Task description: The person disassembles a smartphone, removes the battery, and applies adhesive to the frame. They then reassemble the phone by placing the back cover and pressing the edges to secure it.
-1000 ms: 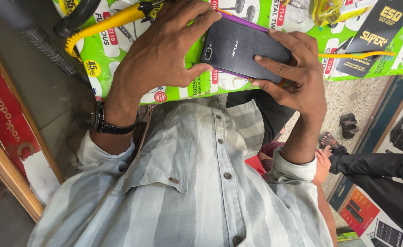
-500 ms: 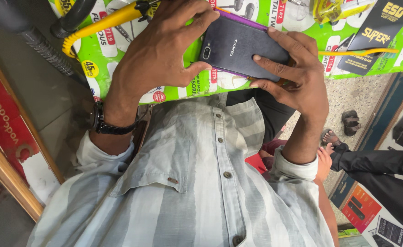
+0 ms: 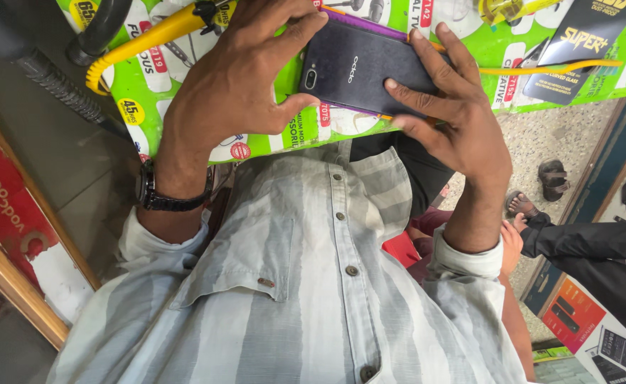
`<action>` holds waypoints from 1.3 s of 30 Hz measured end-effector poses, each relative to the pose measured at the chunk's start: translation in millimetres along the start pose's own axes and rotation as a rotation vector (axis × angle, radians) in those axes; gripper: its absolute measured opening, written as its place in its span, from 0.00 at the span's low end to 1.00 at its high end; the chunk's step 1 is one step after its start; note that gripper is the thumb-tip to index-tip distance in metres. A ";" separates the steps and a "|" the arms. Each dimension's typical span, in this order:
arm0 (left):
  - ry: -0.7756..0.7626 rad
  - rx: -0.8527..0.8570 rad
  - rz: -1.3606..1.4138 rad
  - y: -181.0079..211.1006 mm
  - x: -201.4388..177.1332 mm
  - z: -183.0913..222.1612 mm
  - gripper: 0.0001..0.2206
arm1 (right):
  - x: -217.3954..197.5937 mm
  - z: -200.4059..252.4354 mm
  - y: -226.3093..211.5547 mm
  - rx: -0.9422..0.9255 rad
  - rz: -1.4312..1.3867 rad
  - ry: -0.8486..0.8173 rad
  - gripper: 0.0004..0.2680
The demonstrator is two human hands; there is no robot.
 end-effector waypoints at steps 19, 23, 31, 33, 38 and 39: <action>0.139 -0.183 0.151 10.6 7.7 -13.1 0.32 | -14.0 21.8 12.2 0.042 -0.194 0.344 0.26; 0.163 -0.124 0.203 14.1 7.4 -11.6 0.29 | -13.0 39.5 10.2 0.162 -0.120 0.544 0.35; 0.240 -0.133 0.262 18.6 8.6 -1.6 0.25 | -6.8 46.1 14.4 0.333 -0.157 0.597 0.34; 0.238 -0.150 0.257 17.3 8.7 -1.4 0.25 | -5.1 46.0 18.2 0.365 -0.196 0.589 0.31; 0.226 -0.133 0.255 24.9 6.6 -1.8 0.25 | -7.7 43.0 12.0 0.309 -0.164 0.561 0.23; 0.218 -0.123 0.237 27.7 6.2 -2.5 0.25 | -9.6 41.0 6.0 0.245 -0.152 0.562 0.22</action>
Point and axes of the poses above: each hand's wrist, its own z-axis away from the middle knuckle, its own x-axis out of the palm, y = z × x, the point moved 10 cm from there along -z, towards the middle knuckle, and after that the axes turned 5 degrees about -y, right-handed, at the moved point
